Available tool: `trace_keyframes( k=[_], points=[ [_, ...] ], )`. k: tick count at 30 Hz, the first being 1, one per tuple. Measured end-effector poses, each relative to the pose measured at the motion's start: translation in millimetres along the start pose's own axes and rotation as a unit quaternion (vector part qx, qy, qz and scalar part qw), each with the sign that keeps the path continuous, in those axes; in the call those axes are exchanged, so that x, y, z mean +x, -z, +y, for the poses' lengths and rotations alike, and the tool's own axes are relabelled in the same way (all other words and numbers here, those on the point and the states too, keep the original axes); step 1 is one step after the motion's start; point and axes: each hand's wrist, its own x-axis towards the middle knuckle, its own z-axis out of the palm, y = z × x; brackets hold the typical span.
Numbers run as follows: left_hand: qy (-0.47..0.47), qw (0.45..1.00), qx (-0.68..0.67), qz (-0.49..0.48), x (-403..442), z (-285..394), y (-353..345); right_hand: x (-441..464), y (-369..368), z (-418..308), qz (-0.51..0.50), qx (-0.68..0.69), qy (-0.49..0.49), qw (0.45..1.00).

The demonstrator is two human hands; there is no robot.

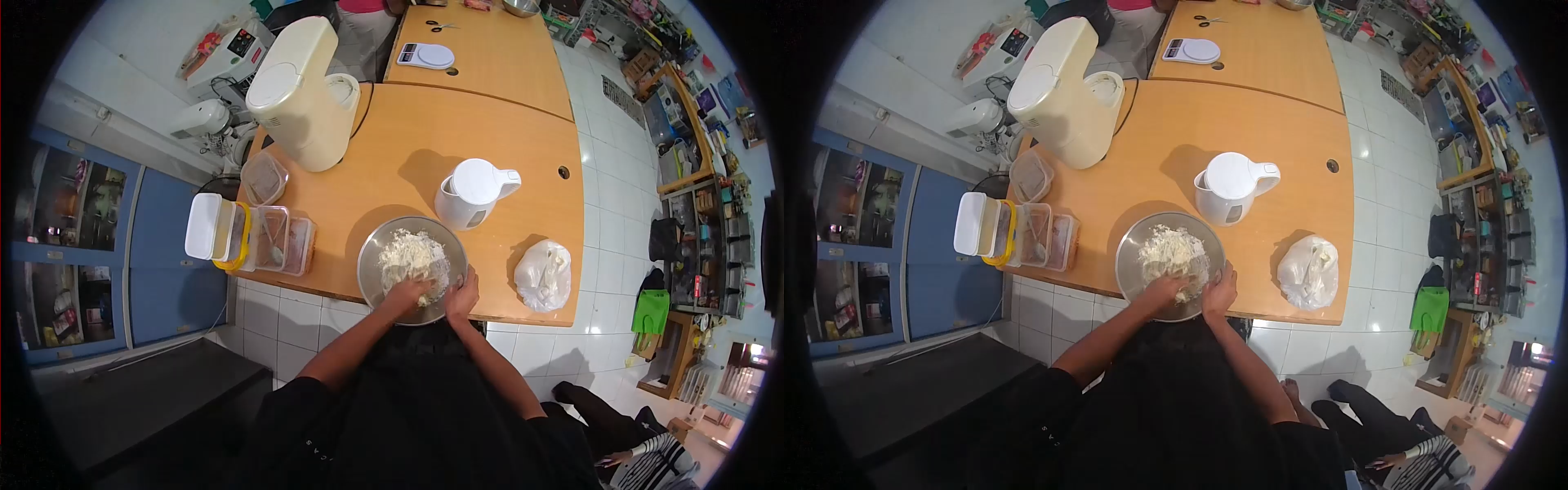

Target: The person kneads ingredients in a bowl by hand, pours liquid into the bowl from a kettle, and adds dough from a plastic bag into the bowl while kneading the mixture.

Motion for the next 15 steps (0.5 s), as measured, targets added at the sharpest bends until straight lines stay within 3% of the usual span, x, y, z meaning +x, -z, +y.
trace_keyframes(
  k=[3, 9, 12, 15],
  points=[
    [0.056, 0.996, -0.057, 0.037, -9, 25, 12, -2, -1, -1, 0.007, -0.006, -0.006, 1.0],
    [-0.001, 0.997, -0.072, 0.027, -5, 12, 4, -2, 2, -8, -0.002, -0.018, -0.018, 1.0],
    [0.03, 0.985, -0.167, 0.014, -4, 8, 16, 0, 2, -7, -0.004, -0.026, -0.016, 1.0],
    [0.105, 0.971, -0.198, 0.081, 4, 14, 39, -2, 1, -4, -0.004, -0.029, -0.013, 0.999]
  ],
)
